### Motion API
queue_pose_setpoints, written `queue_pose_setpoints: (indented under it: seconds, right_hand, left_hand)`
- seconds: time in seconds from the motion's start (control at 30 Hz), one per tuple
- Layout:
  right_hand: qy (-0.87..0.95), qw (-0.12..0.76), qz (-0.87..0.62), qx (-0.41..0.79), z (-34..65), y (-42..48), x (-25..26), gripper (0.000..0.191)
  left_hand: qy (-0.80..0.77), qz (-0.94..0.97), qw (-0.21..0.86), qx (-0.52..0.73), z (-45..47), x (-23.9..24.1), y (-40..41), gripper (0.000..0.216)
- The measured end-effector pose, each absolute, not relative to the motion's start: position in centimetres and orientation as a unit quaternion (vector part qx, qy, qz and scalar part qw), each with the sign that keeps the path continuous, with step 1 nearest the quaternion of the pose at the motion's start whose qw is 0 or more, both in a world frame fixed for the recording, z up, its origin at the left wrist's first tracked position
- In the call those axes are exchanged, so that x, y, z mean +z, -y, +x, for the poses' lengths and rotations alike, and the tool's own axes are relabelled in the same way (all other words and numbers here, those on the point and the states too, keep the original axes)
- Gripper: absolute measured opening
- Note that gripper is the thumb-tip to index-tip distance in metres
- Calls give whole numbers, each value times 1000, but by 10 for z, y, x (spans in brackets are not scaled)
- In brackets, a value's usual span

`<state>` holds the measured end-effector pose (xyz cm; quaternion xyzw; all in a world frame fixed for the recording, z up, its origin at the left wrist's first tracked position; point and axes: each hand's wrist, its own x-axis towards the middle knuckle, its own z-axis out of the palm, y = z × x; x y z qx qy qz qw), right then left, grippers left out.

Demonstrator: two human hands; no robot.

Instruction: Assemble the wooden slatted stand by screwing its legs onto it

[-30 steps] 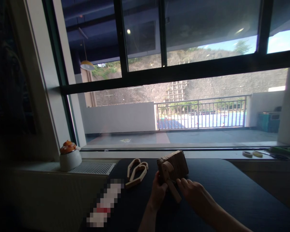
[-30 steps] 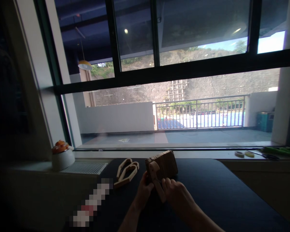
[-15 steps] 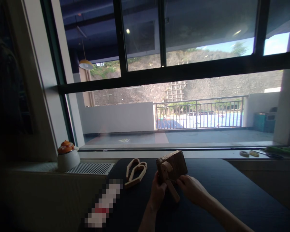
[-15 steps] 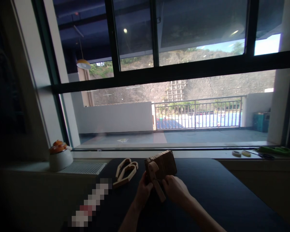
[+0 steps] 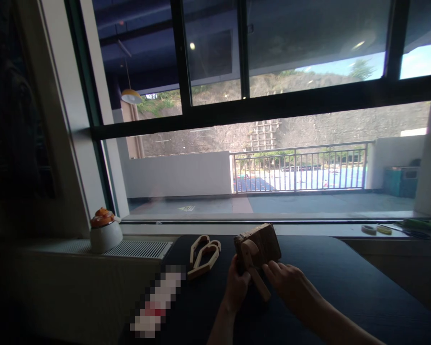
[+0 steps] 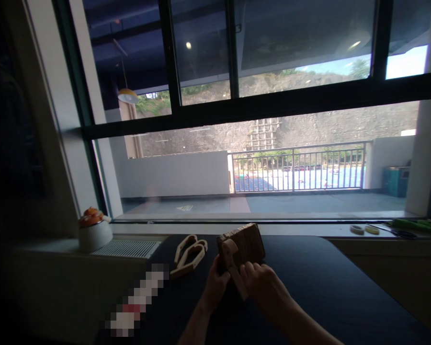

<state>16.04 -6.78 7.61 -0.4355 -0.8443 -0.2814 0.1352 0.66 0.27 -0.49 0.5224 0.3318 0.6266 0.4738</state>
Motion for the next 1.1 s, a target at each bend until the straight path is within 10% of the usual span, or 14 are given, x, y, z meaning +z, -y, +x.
queue_pose_setpoints:
  seconds: [0.17,0.47,0.6,0.9,1.1]
  right_hand:
    - [842,95,-407,-342,163,66,75,29]
    - [773,143,-618,3,166,64,75,26]
    - [787,138,-601,-27,162,67,75,8]
    - [838,120,-460,-267,153,72,71,30]
    - [782,208,-586,-43,158,60,63,9]
  left_hand:
    - [-333,545,443,629,9,-5,-1,48]
    - [-329,547,450,625,10,-7,-3,50]
    - [-328,556,449,619,9,-5,-1,47]
    - [-353,533,448,625,8,1,3,46]
    - [-366,515,461,623,8,5,6,49]
